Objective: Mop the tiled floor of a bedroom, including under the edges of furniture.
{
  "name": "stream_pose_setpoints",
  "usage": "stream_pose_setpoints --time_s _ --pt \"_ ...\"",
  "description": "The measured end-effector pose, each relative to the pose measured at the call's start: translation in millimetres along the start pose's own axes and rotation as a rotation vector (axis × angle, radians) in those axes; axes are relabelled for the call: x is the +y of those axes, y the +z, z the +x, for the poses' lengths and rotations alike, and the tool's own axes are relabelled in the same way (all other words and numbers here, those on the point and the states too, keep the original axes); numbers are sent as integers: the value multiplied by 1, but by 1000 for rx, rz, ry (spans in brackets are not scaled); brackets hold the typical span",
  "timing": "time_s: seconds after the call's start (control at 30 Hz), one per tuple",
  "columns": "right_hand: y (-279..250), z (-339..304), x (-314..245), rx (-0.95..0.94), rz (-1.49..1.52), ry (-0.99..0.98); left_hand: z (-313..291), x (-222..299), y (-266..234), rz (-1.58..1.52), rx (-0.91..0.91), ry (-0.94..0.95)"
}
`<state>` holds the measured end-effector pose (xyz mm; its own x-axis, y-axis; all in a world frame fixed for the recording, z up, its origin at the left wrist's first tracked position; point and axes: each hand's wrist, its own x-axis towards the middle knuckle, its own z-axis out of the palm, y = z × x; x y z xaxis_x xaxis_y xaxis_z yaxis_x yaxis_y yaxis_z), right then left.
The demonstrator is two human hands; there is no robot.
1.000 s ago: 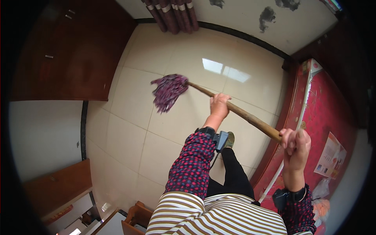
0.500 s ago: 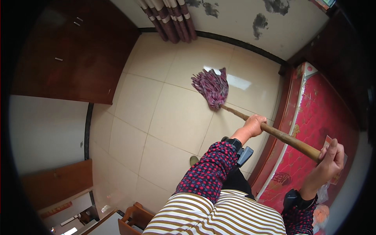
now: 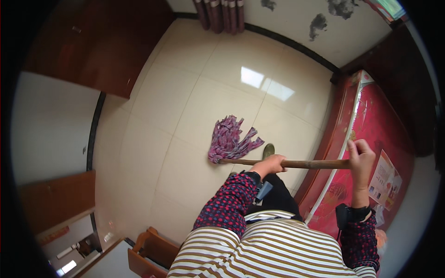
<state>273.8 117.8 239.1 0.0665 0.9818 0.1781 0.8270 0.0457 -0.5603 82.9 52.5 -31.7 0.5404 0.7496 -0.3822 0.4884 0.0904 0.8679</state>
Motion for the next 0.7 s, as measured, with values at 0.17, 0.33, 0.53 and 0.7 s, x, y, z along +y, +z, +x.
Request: stream_pose_setpoints --time_s 0.17,0.33,0.53,0.7 --pt "57 -90 -33 -382 -121 -71 -113 -75 14 33 -92 -259" --pt "125 -172 -34 -911 -276 -206 -221 -133 37 157 -23 -569" --pt "142 -215 -42 -1070 -289 -87 -285 -156 42 238 -95 -662" --pt "115 -214 12 -983 -265 114 -275 -98 48 273 -110 -556"
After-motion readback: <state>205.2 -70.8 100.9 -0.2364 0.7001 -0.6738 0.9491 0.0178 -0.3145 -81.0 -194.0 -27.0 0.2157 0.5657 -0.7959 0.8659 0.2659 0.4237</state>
